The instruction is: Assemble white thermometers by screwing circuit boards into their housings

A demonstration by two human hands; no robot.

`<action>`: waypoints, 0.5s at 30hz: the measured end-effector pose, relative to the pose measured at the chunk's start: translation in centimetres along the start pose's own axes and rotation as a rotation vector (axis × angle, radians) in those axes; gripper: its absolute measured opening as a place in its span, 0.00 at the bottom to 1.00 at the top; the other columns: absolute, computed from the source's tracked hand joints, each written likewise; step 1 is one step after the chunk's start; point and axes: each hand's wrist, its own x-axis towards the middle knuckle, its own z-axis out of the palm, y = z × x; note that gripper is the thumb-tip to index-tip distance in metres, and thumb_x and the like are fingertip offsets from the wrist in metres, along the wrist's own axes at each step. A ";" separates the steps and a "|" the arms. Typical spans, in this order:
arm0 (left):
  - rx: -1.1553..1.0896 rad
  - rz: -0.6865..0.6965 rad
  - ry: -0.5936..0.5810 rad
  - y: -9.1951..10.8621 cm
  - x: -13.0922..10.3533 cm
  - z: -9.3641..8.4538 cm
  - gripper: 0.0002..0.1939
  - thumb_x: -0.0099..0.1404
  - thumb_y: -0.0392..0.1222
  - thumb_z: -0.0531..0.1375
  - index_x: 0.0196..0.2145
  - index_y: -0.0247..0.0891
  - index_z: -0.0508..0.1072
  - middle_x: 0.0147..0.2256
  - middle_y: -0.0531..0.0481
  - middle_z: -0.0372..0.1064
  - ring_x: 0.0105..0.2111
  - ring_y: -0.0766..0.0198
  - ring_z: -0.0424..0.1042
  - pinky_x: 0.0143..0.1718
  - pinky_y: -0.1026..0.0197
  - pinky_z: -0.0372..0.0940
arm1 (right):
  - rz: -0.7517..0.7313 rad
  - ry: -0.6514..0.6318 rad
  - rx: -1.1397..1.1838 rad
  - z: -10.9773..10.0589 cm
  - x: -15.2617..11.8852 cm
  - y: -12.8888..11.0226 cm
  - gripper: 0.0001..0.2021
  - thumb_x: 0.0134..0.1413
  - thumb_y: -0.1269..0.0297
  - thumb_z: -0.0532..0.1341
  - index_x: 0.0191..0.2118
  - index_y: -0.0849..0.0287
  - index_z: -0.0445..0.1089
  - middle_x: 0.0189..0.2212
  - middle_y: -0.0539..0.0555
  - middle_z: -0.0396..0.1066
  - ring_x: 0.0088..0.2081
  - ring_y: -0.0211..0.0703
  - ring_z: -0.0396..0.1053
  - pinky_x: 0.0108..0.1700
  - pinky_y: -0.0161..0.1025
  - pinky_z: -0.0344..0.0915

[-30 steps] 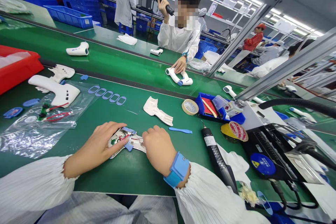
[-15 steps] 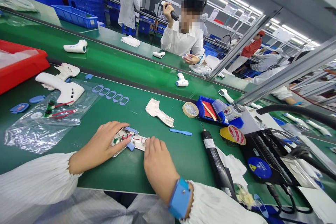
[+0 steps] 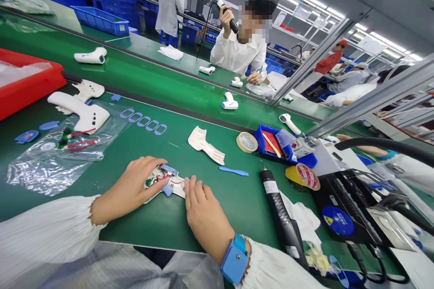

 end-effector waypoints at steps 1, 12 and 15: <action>0.001 0.000 -0.001 0.0 0.0 0.0 0.18 0.64 0.50 0.52 0.48 0.38 0.63 0.43 0.45 0.66 0.44 0.55 0.64 0.46 0.51 0.56 | -0.032 -0.003 0.027 -0.2 0.1 0.5 0.21 0.51 0.77 0.50 0.52 0.76 0.63 0.49 0.69 0.68 0.45 0.54 0.66 0.41 0.45 0.66; -0.021 -0.113 -0.049 0.1 -0.1 -1.0 0.27 0.60 0.59 0.53 0.52 0.40 0.61 0.37 0.48 0.66 0.41 0.54 0.65 0.46 0.51 0.55 | 0.283 0.072 0.727 -0.4 0.0 1.7 0.15 0.57 0.60 0.55 0.47 0.60 0.67 0.43 0.58 0.71 0.39 0.46 0.67 0.42 0.44 0.65; -0.014 -0.098 -0.081 0.1 0.0 -0.9 0.25 0.62 0.58 0.51 0.50 0.40 0.63 0.38 0.48 0.66 0.41 0.55 0.65 0.45 0.52 0.54 | 0.244 0.067 0.737 -0.1 0.3 1.4 0.13 0.57 0.63 0.55 0.46 0.60 0.66 0.41 0.58 0.70 0.38 0.45 0.66 0.40 0.42 0.65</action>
